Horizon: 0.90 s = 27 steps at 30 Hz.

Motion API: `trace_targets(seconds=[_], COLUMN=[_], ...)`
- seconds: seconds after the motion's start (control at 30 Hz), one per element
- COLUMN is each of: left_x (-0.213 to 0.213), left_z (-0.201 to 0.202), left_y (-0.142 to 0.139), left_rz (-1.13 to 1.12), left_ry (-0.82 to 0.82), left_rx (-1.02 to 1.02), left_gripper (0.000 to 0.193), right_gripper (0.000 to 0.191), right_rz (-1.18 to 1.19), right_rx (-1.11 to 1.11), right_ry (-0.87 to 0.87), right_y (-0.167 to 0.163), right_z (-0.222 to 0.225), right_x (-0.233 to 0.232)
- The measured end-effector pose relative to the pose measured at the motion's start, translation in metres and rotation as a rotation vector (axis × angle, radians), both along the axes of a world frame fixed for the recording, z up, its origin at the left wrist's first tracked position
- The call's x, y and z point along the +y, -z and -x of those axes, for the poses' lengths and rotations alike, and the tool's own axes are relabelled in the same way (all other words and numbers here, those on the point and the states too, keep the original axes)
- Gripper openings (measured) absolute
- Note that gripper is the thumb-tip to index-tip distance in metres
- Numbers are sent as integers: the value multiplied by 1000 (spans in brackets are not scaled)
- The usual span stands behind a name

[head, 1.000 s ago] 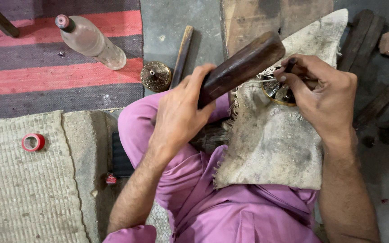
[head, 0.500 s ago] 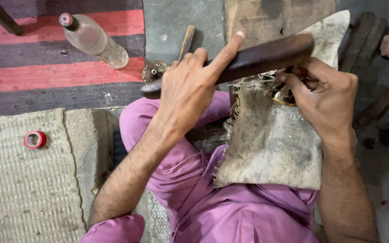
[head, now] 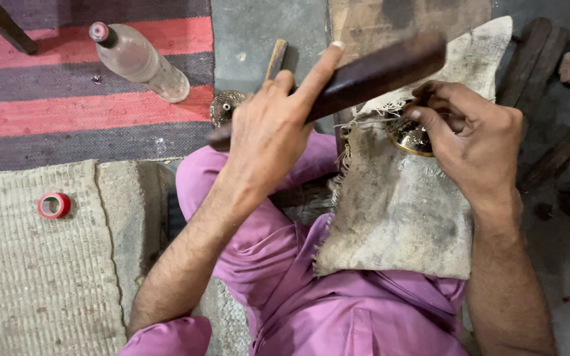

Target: The person uses a hammer and a small metal punch to engrave a decorative pattern on a brass bell. They repeatedly strike the punch with the hammer while holding the bell steady on a cloth-covered block.

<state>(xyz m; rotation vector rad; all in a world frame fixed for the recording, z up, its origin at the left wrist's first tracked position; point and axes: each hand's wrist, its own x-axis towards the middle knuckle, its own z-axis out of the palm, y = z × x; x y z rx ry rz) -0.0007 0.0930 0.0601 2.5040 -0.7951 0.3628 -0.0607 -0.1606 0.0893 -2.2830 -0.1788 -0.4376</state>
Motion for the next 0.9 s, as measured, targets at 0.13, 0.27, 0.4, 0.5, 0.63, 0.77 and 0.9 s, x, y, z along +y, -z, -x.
trace_targets(seconds=[0.13, 0.27, 0.4, 0.5, 0.63, 0.77, 0.9], left_x=[0, -1, 0, 0, 0, -2, -2], left_z=[2, -1, 0, -2, -2, -2, 2], left_y=[1, 3, 5, 6, 4, 0, -2], left_rz=[205, -144, 86, -77, 166, -143, 193], left_ry=[85, -10, 34, -22, 64, -16, 93], left_rx=[136, -16, 54, -25, 88, -37, 102], left_gripper=[86, 85, 87, 84, 86, 87, 84], right_gripper=[18, 13, 14, 14, 19, 15, 14], right_rz=[71, 163, 137, 147, 121, 175, 164], right_rx=[34, 38, 8, 50, -40, 17, 32], right_ry=[46, 23, 2, 48, -9, 13, 24], right_y=[1, 11, 16, 15, 12, 14, 18], right_z=[1, 3, 3, 4, 4, 5, 4], right_x=[-4, -13, -17, -16, -14, -16, -19])
